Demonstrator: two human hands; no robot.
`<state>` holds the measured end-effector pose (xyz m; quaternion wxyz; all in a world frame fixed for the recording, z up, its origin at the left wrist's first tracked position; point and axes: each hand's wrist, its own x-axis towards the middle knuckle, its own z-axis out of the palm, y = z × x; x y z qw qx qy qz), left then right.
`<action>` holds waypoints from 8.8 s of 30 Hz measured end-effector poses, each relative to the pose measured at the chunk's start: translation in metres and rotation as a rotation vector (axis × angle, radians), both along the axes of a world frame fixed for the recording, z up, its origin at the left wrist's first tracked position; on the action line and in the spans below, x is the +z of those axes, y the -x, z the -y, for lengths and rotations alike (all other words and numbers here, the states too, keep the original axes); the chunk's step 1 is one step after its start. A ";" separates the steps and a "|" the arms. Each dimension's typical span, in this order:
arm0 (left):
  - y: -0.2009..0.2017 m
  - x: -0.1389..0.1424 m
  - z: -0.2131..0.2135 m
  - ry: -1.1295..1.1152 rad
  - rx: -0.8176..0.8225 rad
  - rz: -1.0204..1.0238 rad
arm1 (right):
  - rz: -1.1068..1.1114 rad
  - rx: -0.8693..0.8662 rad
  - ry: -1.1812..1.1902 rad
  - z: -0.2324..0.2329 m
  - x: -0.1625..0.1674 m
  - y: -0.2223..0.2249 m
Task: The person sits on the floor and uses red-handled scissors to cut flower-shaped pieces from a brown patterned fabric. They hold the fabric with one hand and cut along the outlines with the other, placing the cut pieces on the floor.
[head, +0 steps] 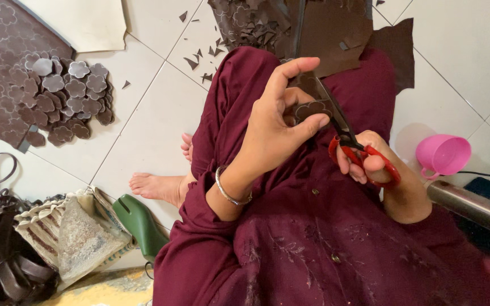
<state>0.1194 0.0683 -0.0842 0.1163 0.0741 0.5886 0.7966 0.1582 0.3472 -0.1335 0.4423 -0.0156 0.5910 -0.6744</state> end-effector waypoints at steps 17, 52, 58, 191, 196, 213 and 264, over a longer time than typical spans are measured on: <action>0.005 0.002 -0.011 -0.012 0.054 -0.046 | -0.526 0.056 -0.206 0.030 0.044 0.020; 0.003 0.004 -0.019 -0.072 0.072 0.024 | -0.294 -0.065 -0.193 0.021 0.026 0.008; 0.001 0.001 -0.016 -0.053 0.058 0.010 | -0.298 -0.051 -0.246 0.010 0.017 0.003; -0.006 -0.017 -0.061 -0.655 0.221 0.314 | -0.299 -0.208 -0.179 0.037 0.011 0.004; -0.005 -0.022 -0.062 -0.638 0.231 0.303 | -0.281 -0.209 -0.176 0.033 0.009 0.001; -0.001 -0.017 -0.057 -0.676 0.239 0.396 | -0.509 -0.060 -0.179 0.038 0.026 0.010; -0.006 -0.018 -0.065 -0.688 0.249 0.375 | -0.391 -0.207 0.163 0.038 0.038 -0.004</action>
